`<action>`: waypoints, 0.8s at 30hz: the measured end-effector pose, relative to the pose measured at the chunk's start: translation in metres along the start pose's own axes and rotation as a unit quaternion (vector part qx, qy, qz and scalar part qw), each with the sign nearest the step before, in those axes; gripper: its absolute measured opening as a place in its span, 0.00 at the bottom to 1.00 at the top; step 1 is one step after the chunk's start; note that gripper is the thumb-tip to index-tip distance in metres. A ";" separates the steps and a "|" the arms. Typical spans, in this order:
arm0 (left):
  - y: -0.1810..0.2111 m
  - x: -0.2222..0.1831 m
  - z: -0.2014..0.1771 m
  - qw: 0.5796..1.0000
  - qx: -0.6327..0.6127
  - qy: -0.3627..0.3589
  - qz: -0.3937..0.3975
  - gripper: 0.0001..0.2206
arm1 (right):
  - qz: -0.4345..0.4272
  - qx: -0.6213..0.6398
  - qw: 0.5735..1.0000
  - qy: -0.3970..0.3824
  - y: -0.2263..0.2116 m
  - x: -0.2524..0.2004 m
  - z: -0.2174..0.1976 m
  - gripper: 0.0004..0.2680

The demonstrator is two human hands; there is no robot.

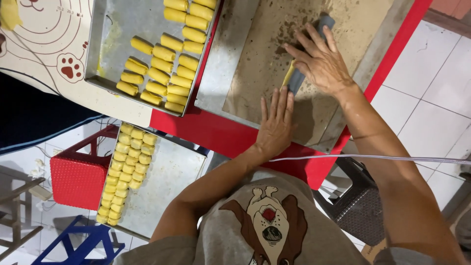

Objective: Rolling out small pieces of dough, adding filling, and shaping them into cookies before placing them on a baking tray.

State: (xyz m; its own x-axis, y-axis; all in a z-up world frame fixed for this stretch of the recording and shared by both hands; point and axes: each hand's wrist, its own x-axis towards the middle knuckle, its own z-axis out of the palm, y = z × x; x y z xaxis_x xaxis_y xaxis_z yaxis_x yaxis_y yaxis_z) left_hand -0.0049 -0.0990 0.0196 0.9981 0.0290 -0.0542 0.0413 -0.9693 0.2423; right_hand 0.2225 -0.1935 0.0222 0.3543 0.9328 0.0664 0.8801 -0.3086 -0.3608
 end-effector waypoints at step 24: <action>-0.025 -0.017 0.026 0.843 -0.503 0.116 0.149 0.39 | 0.112 0.139 0.954 0.242 -0.031 -0.028 0.031 0.15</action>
State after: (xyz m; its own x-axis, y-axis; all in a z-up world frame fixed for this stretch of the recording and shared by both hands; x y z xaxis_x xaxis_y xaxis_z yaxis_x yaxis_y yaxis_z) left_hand -0.0239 -0.0815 -0.0112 0.9480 -0.0190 0.3176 -0.3123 -0.2476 0.9172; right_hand 0.1755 -0.2041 0.0025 0.6866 0.6336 0.3567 0.6718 -0.3653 -0.6443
